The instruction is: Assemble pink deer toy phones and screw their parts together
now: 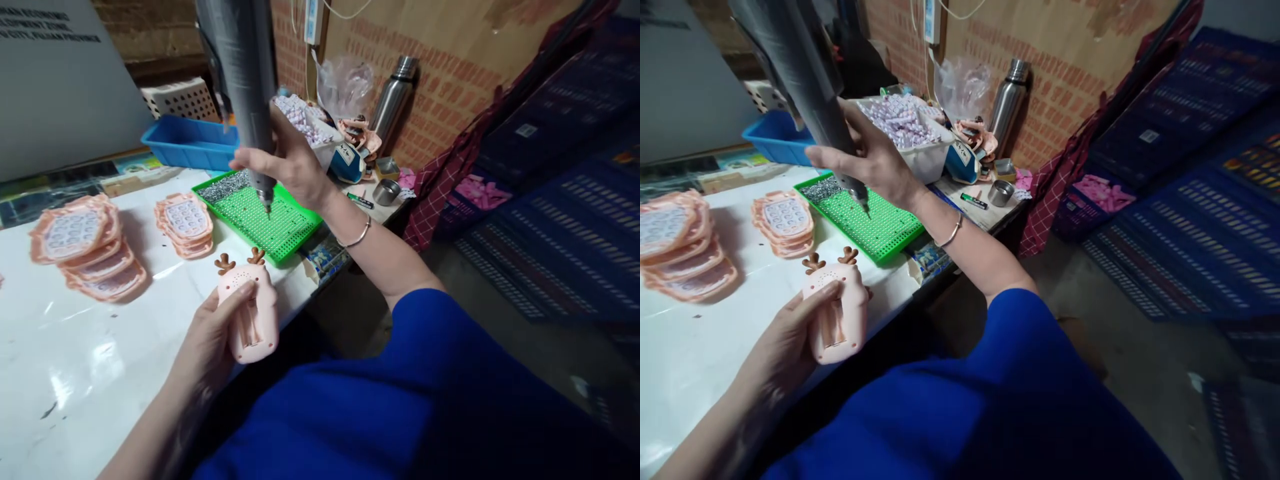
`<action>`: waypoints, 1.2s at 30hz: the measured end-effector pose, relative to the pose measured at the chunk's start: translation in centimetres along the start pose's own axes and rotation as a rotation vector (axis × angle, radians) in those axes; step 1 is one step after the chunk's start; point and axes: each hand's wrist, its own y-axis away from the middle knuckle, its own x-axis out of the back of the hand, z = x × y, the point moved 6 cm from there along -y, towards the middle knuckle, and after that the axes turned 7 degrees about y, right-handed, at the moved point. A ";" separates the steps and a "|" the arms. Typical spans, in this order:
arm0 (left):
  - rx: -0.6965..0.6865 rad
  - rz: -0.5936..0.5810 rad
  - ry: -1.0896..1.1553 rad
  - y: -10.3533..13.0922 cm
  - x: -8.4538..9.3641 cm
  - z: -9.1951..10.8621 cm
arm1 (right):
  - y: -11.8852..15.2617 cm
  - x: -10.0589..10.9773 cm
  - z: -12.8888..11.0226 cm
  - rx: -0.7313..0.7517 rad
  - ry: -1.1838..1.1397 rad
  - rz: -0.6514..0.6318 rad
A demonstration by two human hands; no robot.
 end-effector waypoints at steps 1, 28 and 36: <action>0.006 -0.014 -0.001 -0.2 -0.1 -0.1 | 0.6 0.3 0.0 -0.037 0.025 0.013; 0.014 0.054 -0.040 -0.7 0.5 -0.3 | 6.7 5.5 3.6 -0.345 0.240 0.504; -0.027 0.003 0.008 -0.8 0.0 0.1 | 5.1 4.4 0.1 -0.183 0.189 0.522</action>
